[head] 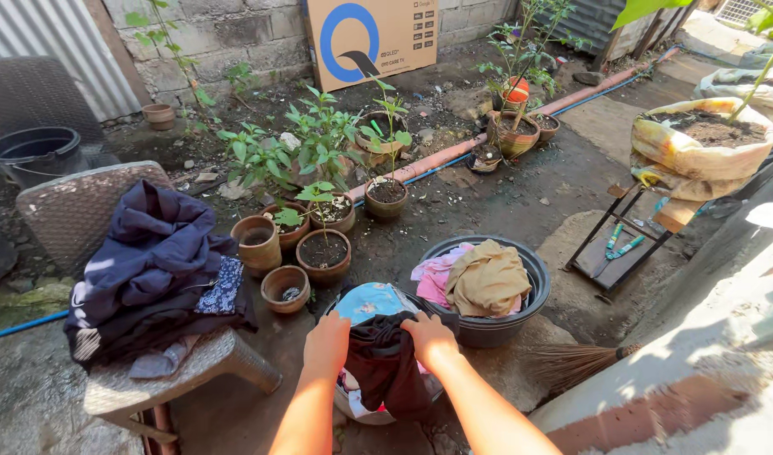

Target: The person sorts items of clothing from a cart and a chair, placing them into basins and moving items back and forth between locations.

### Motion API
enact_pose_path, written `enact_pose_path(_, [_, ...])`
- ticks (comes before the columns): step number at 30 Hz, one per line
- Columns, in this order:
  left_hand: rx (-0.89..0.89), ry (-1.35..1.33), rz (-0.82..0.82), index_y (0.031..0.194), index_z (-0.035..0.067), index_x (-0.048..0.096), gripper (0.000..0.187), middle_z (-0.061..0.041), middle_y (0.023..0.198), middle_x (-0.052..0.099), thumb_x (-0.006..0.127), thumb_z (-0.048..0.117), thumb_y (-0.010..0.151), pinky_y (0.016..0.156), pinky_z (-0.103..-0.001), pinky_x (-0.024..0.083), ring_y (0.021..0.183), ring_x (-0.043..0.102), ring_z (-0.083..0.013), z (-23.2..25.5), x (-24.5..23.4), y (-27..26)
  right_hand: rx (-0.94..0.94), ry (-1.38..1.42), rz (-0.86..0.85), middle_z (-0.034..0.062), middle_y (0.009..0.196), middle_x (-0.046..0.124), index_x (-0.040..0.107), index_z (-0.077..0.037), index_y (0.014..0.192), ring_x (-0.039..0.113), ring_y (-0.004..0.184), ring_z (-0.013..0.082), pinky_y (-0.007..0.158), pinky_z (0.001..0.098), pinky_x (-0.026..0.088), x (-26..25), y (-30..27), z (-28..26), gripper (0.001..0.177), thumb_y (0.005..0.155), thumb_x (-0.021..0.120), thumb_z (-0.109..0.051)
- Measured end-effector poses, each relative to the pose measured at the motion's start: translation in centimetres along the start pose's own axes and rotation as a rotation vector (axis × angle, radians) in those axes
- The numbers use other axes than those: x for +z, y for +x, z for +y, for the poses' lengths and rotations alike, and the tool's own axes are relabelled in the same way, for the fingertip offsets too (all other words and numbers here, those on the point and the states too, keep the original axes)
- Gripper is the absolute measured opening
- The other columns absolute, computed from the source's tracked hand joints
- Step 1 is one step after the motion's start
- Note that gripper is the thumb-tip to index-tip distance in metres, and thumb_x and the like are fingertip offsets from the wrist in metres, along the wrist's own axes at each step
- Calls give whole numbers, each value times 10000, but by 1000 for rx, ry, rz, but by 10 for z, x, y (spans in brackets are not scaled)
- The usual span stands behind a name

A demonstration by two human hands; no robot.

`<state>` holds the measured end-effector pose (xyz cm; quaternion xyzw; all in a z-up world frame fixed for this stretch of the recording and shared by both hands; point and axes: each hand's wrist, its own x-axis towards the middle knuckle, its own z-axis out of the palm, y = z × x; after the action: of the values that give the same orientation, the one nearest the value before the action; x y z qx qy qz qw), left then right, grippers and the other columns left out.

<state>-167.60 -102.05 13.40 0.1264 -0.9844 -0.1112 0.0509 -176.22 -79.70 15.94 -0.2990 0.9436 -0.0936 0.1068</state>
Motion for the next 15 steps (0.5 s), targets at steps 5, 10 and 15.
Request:
enact_pose_path(5, [58,35,106,943,119,678,103,-80,1126,611,611,87,872,814,-406,590,1073,638,-276,-13,9,49,-36,44,106,68,1292,601,668,-257,1261,570,1220,358,956,477,543,-8,47,7,429,881,645,-61])
enact_pose_path(10, [5,57,52,965,117,675,107,-73,1075,601,633,75,876,796,-400,593,1044,637,-265,-13,9,89,-89,51,124,78,1326,583,671,-243,1254,560,1207,372,934,481,539,-6,96,20,488,820,669,-21])
enact_pose_path(15, [-60,65,32,988,118,691,126,-72,1092,610,621,76,892,795,-387,601,1045,647,-256,-25,29,118,-85,0,4,60,1346,575,654,-258,1282,568,1216,351,957,454,545,1,146,28,545,799,683,-8])
